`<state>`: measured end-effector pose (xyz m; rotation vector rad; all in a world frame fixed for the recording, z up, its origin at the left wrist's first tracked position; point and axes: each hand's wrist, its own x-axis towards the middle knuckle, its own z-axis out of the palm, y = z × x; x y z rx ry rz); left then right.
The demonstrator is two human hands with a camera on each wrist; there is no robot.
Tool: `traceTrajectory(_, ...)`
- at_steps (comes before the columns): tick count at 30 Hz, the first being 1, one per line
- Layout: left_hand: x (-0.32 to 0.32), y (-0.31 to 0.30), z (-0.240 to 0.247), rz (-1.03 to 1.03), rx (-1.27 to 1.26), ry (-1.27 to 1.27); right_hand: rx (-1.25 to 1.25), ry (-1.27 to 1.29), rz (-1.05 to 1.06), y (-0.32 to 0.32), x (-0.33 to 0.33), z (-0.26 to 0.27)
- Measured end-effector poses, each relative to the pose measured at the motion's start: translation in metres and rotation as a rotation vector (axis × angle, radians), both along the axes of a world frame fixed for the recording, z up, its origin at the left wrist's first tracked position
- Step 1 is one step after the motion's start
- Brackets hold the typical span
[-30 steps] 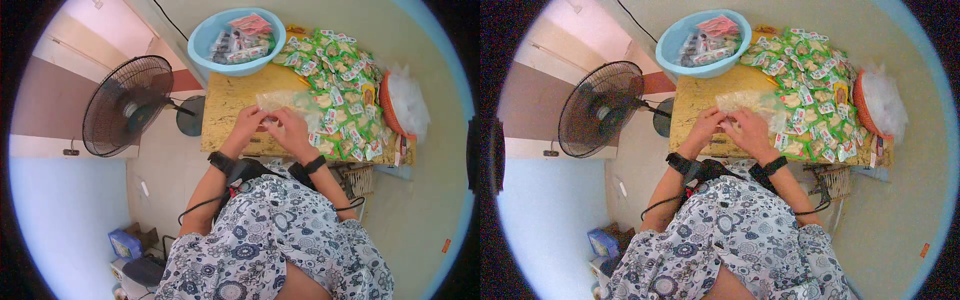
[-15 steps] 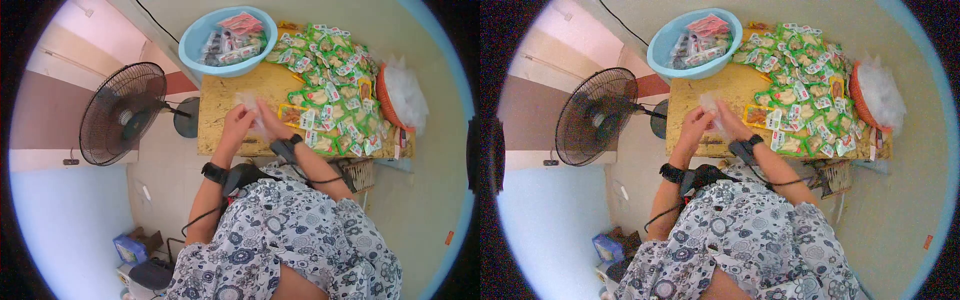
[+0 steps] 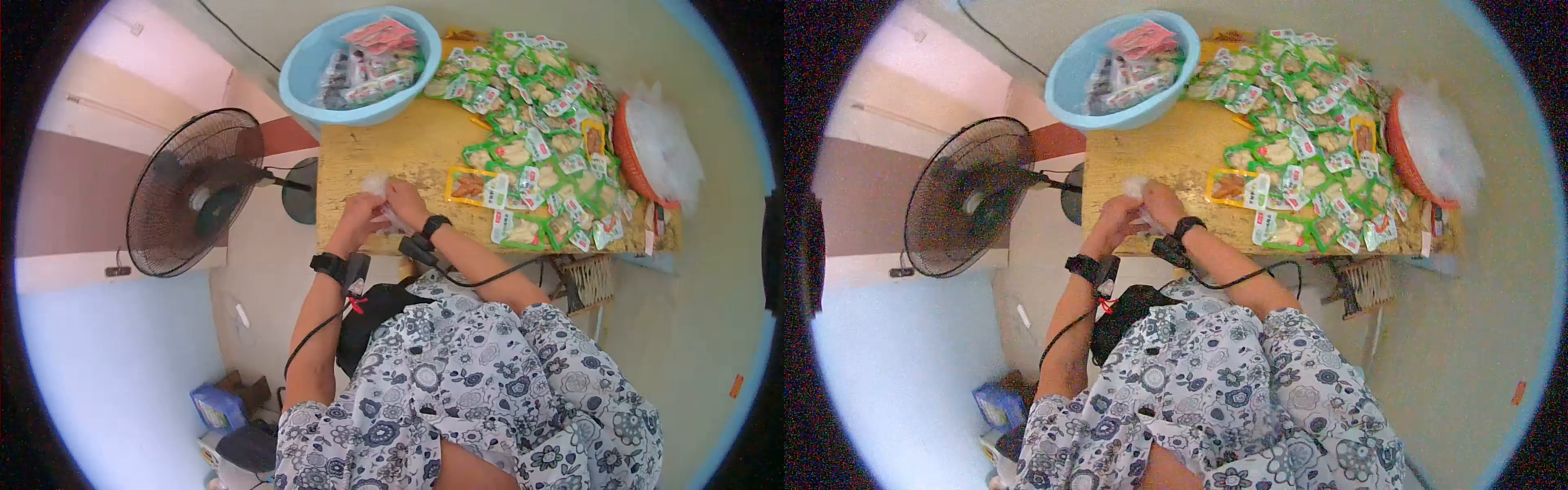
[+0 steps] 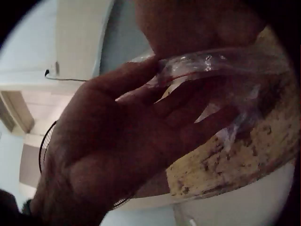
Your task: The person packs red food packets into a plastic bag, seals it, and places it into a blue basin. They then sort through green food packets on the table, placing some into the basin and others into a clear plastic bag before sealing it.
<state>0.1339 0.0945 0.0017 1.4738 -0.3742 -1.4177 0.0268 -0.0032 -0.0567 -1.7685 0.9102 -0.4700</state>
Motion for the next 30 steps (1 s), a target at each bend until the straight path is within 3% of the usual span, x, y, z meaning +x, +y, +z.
traceTrajectory(2,-0.005,-0.005,0.008,-0.007,-0.02,0.004,-0.268,0.241,-0.036,-0.009,-0.005,0.019)
traceTrajectory(5,-0.005,-0.01,0.014,-0.105,0.005,-0.066,-0.42,0.203,-0.066,-0.02,-0.035,0.043)
traceTrajectory(8,-0.015,-0.021,0.018,-0.121,0.061,-0.12,-0.266,0.002,0.012,-0.045,-0.074,0.028)
traceTrajectory(11,-0.02,-0.027,0.009,-0.252,-0.01,-0.151,-0.191,0.063,0.062,-0.046,-0.125,0.034)
traceTrajectory(14,-0.033,-0.036,-0.016,-0.34,-0.039,-0.318,-0.064,-0.209,-0.071,-0.039,-0.178,0.03)
traceTrajectory(16,-0.031,-0.037,-0.026,-0.328,-0.043,-0.347,-0.296,-0.056,-0.217,-0.045,-0.211,0.034)
traceTrajectory(18,-0.031,-0.036,-0.023,-0.28,-0.018,-0.323,-0.214,-0.16,-0.463,-0.058,-0.236,0.022)
traceTrajectory(21,-0.035,-0.036,-0.002,-0.179,0.041,-0.266,-0.446,-0.003,-0.632,-0.088,-0.272,0.008)
traceTrajectory(24,-0.039,-0.041,-0.001,-0.112,0.047,-0.325,-0.501,0.161,-0.664,-0.11,-0.273,-0.002)
traceTrajectory(27,-0.042,-0.046,-0.004,-0.08,0.05,-0.362,-0.176,0.21,-0.643,-0.125,-0.263,-0.009)
traceTrajectory(30,-0.034,-0.05,-0.025,-0.131,0.058,-0.408,0.21,0.07,-0.486,-0.123,-0.255,0.02)
